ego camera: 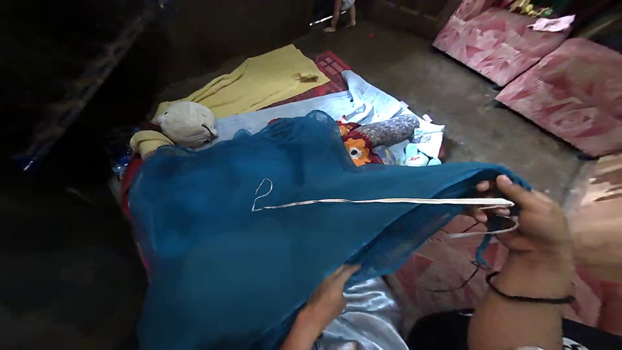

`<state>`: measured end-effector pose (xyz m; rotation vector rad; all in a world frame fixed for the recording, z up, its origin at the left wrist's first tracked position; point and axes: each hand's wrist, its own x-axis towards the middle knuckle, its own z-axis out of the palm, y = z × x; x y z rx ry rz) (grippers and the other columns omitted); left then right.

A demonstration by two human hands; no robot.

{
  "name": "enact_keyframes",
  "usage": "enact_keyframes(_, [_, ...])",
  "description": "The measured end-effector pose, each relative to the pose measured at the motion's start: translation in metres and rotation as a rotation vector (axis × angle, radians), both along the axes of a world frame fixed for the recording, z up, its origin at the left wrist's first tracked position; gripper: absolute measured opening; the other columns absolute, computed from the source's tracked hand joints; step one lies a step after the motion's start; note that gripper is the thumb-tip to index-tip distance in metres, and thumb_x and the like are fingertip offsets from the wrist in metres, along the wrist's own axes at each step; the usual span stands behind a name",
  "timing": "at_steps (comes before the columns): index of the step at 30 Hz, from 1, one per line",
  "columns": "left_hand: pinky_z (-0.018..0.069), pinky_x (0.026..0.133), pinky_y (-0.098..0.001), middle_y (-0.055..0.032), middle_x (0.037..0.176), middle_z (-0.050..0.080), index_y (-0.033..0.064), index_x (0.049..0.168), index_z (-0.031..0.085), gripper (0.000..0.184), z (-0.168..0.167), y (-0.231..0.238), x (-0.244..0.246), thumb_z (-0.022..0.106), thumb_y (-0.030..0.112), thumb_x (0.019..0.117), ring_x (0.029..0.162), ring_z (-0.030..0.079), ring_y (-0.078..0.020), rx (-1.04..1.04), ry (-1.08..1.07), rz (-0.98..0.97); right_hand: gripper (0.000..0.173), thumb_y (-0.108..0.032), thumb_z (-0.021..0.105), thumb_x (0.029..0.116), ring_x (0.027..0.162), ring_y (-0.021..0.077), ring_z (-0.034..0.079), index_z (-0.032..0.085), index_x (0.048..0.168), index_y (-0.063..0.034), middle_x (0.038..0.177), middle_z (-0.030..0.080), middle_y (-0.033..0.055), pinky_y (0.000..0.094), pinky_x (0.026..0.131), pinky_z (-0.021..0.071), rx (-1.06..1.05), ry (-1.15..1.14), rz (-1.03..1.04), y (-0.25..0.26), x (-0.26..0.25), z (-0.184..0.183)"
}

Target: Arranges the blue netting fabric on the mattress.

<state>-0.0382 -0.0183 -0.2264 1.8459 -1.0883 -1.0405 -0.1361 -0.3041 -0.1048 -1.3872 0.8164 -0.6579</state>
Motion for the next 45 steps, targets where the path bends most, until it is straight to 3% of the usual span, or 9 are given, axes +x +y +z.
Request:
enact_keyframes(3, [0.0458,0.104,-0.0545,-0.0202,0.126,0.069,0.0074,0.152,0.048,0.074,0.000,0.024,-0.014,0.059,-0.017,0.0832,0.113,0.066,-0.0396,0.092,0.015,-0.027,0.034,-0.017,0.036,0.1115,0.039,-0.0005,0.046,0.058,0.089,-0.0075,0.053,0.052,-0.0087,0.0157,0.040,0.0446,0.004,0.493,0.045,0.009,-0.008,-0.006])
enact_keyframes(5, [0.0387,0.112,-0.0553,-0.0231,0.132,0.065,0.0066,0.159,0.035,0.069,-0.010,0.026,-0.027,0.060,0.003,0.0942,0.122,0.062,-0.0401,0.256,0.024,-0.134,0.030,-0.020,0.043,0.1112,0.042,0.0036,0.045,0.059,0.096,-0.0003,0.057,0.050,-0.0031,0.0194,0.045,0.0445,0.078,0.863,0.137,0.009,-0.015,-0.029])
enact_keyframes(8, [0.0344,0.116,-0.0538,-0.0263,0.135,0.062,-0.0020,0.145,0.052,0.055,-0.026,0.015,-0.051,0.061,0.030,0.1018,0.131,0.056,-0.0409,0.320,-0.081,-0.215,0.030,-0.025,0.047,0.1104,0.045,0.0059,0.042,0.060,0.103,0.0014,0.062,0.047,-0.0011,0.0217,0.048,0.0428,0.194,1.139,0.118,0.000,-0.035,-0.081])
enact_keyframes(14, [0.0501,0.099,-0.0537,-0.0273,0.121,0.067,-0.0075,0.114,0.072,0.027,-0.023,-0.010,-0.082,0.057,-0.010,0.0916,0.119,0.063,-0.0433,0.092,-0.414,-0.194,0.025,-0.017,0.045,0.1092,0.051,0.0078,0.044,0.060,0.104,0.0027,0.068,0.049,0.0013,0.0242,0.052,0.0428,0.270,1.027,-0.172,-0.011,-0.082,-0.171])
enact_keyframes(20, [0.0470,0.106,-0.0501,-0.0267,0.150,0.047,-0.0045,0.129,0.065,0.035,-0.018,-0.023,-0.074,0.048,-0.007,0.0982,0.133,0.052,-0.0438,0.313,-0.286,-0.303,0.033,-0.018,0.046,0.1083,0.083,0.0233,0.057,0.062,0.120,0.0091,0.103,0.062,0.0197,0.0424,0.080,0.0487,0.304,0.888,-0.359,0.004,-0.065,-0.232])
enact_keyframes(24, [0.0456,0.108,-0.0487,-0.0254,0.139,0.057,-0.0026,0.135,0.061,0.035,-0.032,-0.016,-0.065,0.046,0.000,0.1034,0.132,0.054,-0.0412,0.355,-0.137,-0.240,0.029,-0.016,0.039,0.1064,0.039,0.0040,0.036,0.049,0.079,-0.0120,0.052,0.041,-0.0052,0.0191,0.039,0.0349,0.595,0.614,-0.319,-0.008,-0.081,-0.229])
enact_keyframes(31, [0.0458,0.107,-0.0484,-0.0286,0.133,0.061,0.0006,0.134,0.063,0.035,-0.039,-0.003,-0.044,0.050,0.018,0.1069,0.124,0.060,-0.0394,0.137,0.101,0.003,0.032,-0.016,0.038,0.1066,0.036,0.0058,0.036,0.050,0.077,-0.0116,0.048,0.038,-0.0047,0.0207,0.037,0.0359,0.682,0.552,-0.293,-0.016,-0.087,-0.239])
enact_keyframes(37, [0.0464,0.109,-0.0452,-0.0283,0.131,0.064,-0.0115,0.135,0.058,0.036,-0.015,0.001,-0.003,0.049,0.002,0.1030,0.123,0.064,-0.0369,-0.019,-0.053,0.271,0.031,-0.016,0.041,0.1065,0.036,0.0055,0.038,0.052,0.078,-0.0116,0.048,0.040,-0.0052,0.0205,0.038,0.0371,0.687,0.537,-0.253,-0.020,-0.088,-0.239])
enact_keyframes(45, [0.0406,0.114,-0.0462,-0.0321,0.140,0.056,-0.0130,0.141,0.049,0.043,0.002,-0.026,0.032,0.049,-0.008,0.0986,0.132,0.056,-0.0403,0.050,-0.116,0.203,0.028,-0.017,0.042,0.1075,0.037,0.0054,0.037,0.055,0.084,-0.0096,0.049,0.040,-0.0053,0.0203,0.040,0.0377,0.687,0.548,-0.257,-0.022,-0.089,-0.241])
